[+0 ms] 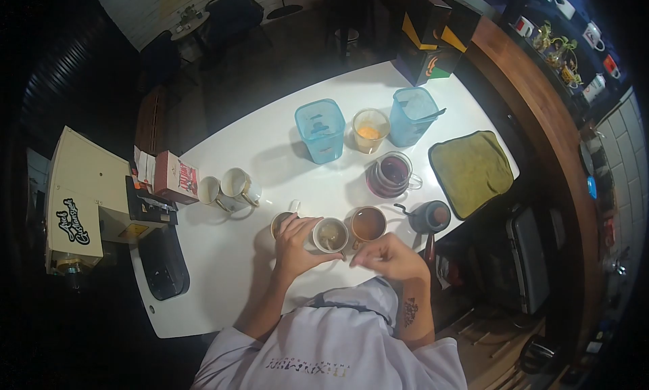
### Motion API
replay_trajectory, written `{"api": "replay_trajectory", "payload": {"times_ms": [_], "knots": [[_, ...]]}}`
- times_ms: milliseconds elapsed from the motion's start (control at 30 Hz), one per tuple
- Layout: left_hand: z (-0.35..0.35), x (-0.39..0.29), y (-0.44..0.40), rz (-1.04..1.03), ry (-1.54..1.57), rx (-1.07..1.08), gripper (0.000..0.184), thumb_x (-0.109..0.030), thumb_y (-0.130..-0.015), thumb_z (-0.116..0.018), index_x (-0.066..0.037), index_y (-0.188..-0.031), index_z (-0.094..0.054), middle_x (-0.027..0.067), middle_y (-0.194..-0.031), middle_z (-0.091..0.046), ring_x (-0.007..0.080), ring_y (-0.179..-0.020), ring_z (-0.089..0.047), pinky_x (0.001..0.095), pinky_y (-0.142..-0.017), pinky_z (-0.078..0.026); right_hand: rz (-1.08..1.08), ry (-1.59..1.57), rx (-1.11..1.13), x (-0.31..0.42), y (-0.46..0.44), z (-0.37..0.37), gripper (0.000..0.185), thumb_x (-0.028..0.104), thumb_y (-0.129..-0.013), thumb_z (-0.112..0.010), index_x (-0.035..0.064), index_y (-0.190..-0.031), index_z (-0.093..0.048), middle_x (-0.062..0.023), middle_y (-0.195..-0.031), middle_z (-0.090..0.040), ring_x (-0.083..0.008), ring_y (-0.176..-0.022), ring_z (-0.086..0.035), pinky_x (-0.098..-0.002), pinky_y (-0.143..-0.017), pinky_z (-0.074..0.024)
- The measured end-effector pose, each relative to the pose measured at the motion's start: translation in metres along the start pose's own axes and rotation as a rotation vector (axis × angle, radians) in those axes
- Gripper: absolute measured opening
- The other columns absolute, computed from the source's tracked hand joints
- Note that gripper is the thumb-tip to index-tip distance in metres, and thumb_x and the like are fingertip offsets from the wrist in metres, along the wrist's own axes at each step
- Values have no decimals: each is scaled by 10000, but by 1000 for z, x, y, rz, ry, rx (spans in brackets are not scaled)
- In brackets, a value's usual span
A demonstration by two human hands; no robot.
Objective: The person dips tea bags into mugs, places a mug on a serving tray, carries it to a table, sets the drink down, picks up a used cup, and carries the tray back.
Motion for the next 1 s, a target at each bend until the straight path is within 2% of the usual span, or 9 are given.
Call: {"api": "replay_trajectory", "payload": {"times_ms": [67,233,367,433,567,767,833,867,1000], "knots": [[0,-1,0,-12,-7,-11,788,-541,-542,-906,-58,-1121,-676,83,-1083,-708,238,-1055,-651,467,-1067,-395,-111,-223,-248,-6,1,13,177,61,-918,-637,-85,-958,-730,-57,-734,-688,-33,-437,-411,-212,-389,-303],[2,-2,0,5,-9,-8,790,-522,-513,-927,-76,-1120,-688,60,-1091,-713,251,-1055,-655,474,-1067,-406,-57,-292,-380,0,-26,4,280,173,-970,-623,-25,-1151,-701,31,-660,-595,-20,-526,-419,-208,-441,-287],[-2,2,2,-11,1,-21,797,-538,-556,-900,-52,-1143,-669,100,-1070,-708,249,-1059,-649,477,-1068,-393,-63,-154,-228,11,-47,-22,326,169,-968,-626,-4,-1243,-648,-30,-775,-666,-52,-542,-467,-247,-486,-367],[-7,11,6,-32,-19,-19,796,-541,-563,-896,-47,-1145,-669,104,-1068,-708,250,-1060,-649,477,-1069,-393,93,70,-18,25,-53,-43,316,147,-945,-656,-26,-1210,-655,-10,-795,-646,-47,-550,-488,-231,-491,-392],[-7,12,6,-57,-9,-17,796,-551,-573,-890,-38,-1141,-672,103,-1064,-708,249,-1058,-649,475,-1070,-392,111,439,300,14,-46,-59,227,148,-933,-662,1,-1100,-706,-101,-891,-723,-154,-592,-577,-275,-552,-465],[0,0,1,7,1,-12,777,-510,-540,-919,-66,-1132,-682,74,-1084,-712,249,-1048,-658,479,-1079,-393,63,380,310,14,-12,-28,194,126,-911,-671,5,-1049,-734,-92,-781,-728,-149,-658,-652,-274,-606,-499],[0,-1,0,4,-4,-12,780,-513,-533,-921,-68,-1129,-683,70,-1084,-713,245,-1051,-657,478,-1074,-397,158,165,12,11,-7,-9,202,103,-908,-664,-13,-1059,-731,-49,-732,-710,-110,-600,-602,-266,-567,-473],[0,-1,1,3,-11,-13,783,-516,-526,-923,-71,-1125,-684,66,-1084,-715,242,-1055,-656,476,-1068,-401,0,69,-72,4,0,1,197,91,-926,-645,-35,-1049,-731,-22,-698,-675,-60,-527,-517,-235,-484,-397],[-1,-1,1,8,-21,-5,776,-508,-522,-927,-69,-1115,-684,61,-1085,-715,240,-1062,-653,472,-1063,-403,-20,-376,-430,0,-9,14,229,94,-982,-580,-54,-1102,-707,15,-630,-596,-24,-436,-391,-191,-407,-270]]}}
Point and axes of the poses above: each hand's wrist, its own y-axis away from the middle knuckle, its own z-axis out of the back of the hand, x = y × z, the point moved 5 cm from there along -y, towards the middle knuckle
